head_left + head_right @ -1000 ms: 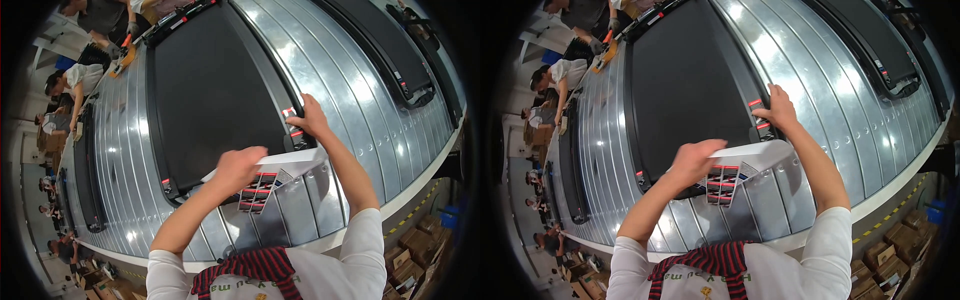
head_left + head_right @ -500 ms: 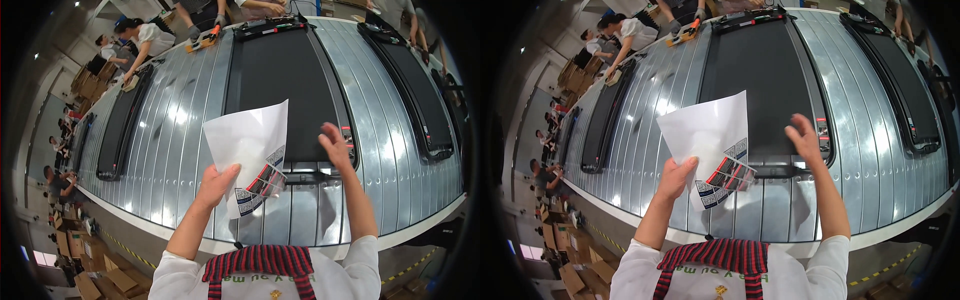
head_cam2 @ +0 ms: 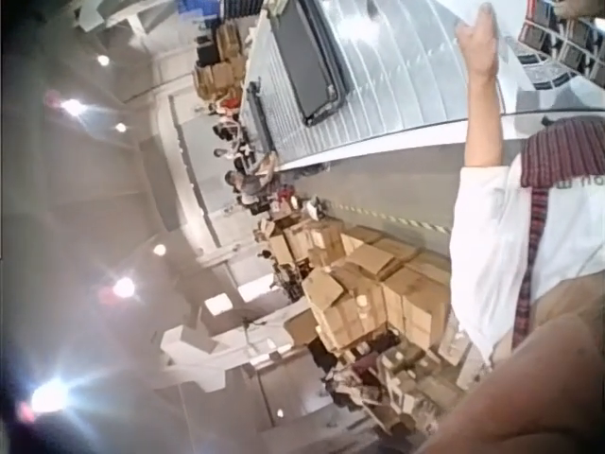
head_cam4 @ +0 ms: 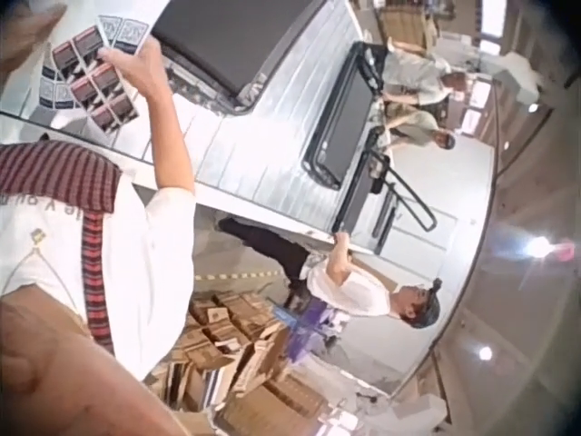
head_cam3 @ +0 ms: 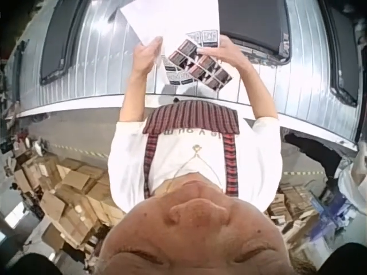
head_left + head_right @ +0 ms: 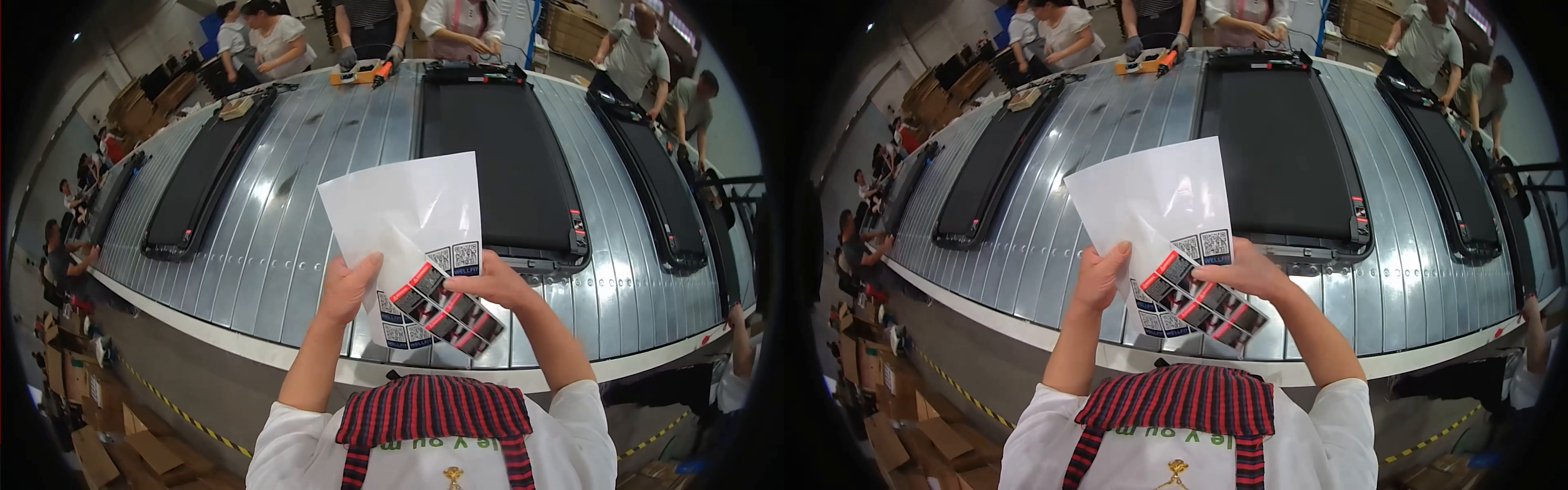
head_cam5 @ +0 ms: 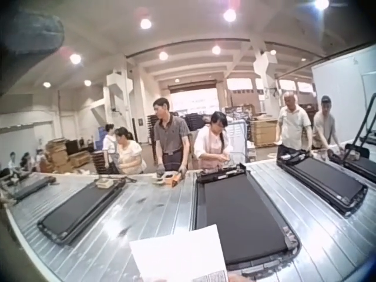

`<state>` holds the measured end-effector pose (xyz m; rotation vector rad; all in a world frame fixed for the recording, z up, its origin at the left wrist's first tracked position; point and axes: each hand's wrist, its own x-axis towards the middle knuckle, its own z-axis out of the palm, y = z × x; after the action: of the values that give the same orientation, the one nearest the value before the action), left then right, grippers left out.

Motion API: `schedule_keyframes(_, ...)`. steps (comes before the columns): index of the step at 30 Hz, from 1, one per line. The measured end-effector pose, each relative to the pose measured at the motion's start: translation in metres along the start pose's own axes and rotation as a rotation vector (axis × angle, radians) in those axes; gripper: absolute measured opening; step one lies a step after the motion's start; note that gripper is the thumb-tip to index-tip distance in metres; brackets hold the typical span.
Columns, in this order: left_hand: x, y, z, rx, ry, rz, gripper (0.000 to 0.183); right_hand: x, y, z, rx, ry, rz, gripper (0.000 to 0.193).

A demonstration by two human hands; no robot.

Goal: Applying informational and warning labels to treadmills on an assembly line.

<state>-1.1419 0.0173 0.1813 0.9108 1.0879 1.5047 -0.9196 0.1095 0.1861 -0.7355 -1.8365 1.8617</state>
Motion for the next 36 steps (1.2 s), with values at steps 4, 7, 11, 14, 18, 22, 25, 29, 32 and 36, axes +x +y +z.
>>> schedule_keyframes(4,-0.017,0.013,-0.037,0.032,0.148,0.123,0.034,0.029,-0.002,0.046,-0.453,0.779,-0.546,0.044)
schedule_keyframes(7,-0.028,0.015,-0.059,0.093,0.14,0.131,0.033,0.045,-0.006,0.084,-0.494,0.464,-0.651,0.055)
schedule_keyframes(11,-0.028,0.018,-0.076,-0.031,0.049,0.104,0.035,0.06,0.004,0.114,-0.338,0.063,-0.236,0.044)
schedule_keyframes(14,-0.023,0.021,-0.088,-0.107,0.134,0.154,0.037,0.061,0.022,0.129,-0.116,0.101,-0.173,0.014)
schedule_keyframes(18,-0.013,0.011,-0.084,-0.22,0.147,0.2,0.036,0.072,0.007,0.147,-0.128,0.42,-0.233,0.013)
schedule_keyframes(22,-0.005,0.006,-0.087,0.007,0.067,0.04,0.034,0.074,-0.006,0.164,-0.382,0.491,-0.397,0.008)
schedule_keyframes(25,-0.002,0.015,-0.09,-0.128,-0.017,0.089,0.034,0.068,-0.012,0.16,-0.443,0.479,-0.487,0.012)
schedule_keyframes(29,-0.008,0.024,-0.098,-0.146,-0.133,0.03,0.033,0.071,-0.017,0.138,-0.415,0.566,-0.462,0.017)
schedule_keyframes(32,-0.019,0.026,-0.098,-0.143,-0.229,-0.027,0.03,0.071,-0.011,0.147,-0.261,0.426,-0.468,0.023)
schedule_keyframes(36,-0.026,0.029,-0.096,-0.198,-0.303,-0.037,0.033,0.067,-0.003,0.148,-0.019,0.327,-0.383,0.023)
